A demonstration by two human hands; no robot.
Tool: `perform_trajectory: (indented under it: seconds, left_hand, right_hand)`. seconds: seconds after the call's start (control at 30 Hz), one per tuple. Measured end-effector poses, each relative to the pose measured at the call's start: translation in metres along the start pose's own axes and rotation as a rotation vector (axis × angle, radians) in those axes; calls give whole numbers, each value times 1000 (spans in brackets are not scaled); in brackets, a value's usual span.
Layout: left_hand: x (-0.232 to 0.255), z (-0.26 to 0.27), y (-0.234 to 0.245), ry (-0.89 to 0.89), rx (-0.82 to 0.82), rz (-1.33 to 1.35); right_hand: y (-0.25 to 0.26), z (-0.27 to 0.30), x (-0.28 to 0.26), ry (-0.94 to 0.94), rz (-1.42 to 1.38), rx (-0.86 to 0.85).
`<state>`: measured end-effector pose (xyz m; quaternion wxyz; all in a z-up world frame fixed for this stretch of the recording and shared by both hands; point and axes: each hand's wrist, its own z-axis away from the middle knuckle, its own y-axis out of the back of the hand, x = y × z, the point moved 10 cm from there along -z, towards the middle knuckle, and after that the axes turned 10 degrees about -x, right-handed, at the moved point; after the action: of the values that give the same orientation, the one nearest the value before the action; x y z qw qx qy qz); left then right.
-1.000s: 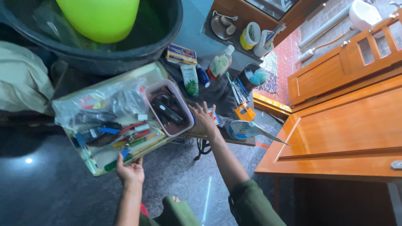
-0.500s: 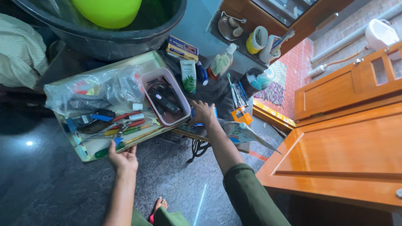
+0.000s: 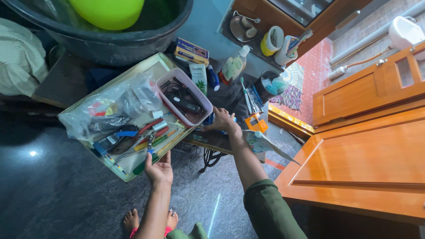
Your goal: The person opens a dark wooden cupboard, removes various items including a cup of tools, toothbrushes, soap, and a tray of small tools, and places them on a nearby table before rearranging a newspaper on one of the shelves.
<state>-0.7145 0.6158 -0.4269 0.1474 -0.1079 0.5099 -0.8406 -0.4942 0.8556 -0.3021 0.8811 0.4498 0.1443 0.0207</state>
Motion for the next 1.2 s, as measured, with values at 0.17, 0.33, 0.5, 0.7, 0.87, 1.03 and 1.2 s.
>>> perform_trajectory:
  seconds: [0.17, 0.33, 0.5, 0.7, 0.87, 1.03, 1.2]
  left_hand:
    - [-3, 0, -1, 53, -25, -49]
    - [-5, 5, -3, 103, -12, -101]
    - [-4, 11, -18, 129, -45, -138]
    - [-20, 21, -33, 168, -91, -215]
    - [-57, 17, -3, 280, -130, -325]
    - [-46, 17, 14, 347, -310, -735]
    - [-32, 61, 5, 740, -673, -1329]
  right_hand:
    - [-11, -7, 0, 25, 68, 37]
    - [-11, 2, -7, 30, 121, 181]
    - [8, 35, -32, -42, 181, 339]
    - [-33, 113, -35, -22, -600, 885]
    - [-188, 76, -86, -136, -1655, 20]
    - [-187, 56, -100, 6, -1819, -77]
    - [-155, 38, -76, 178, -1326, 429]
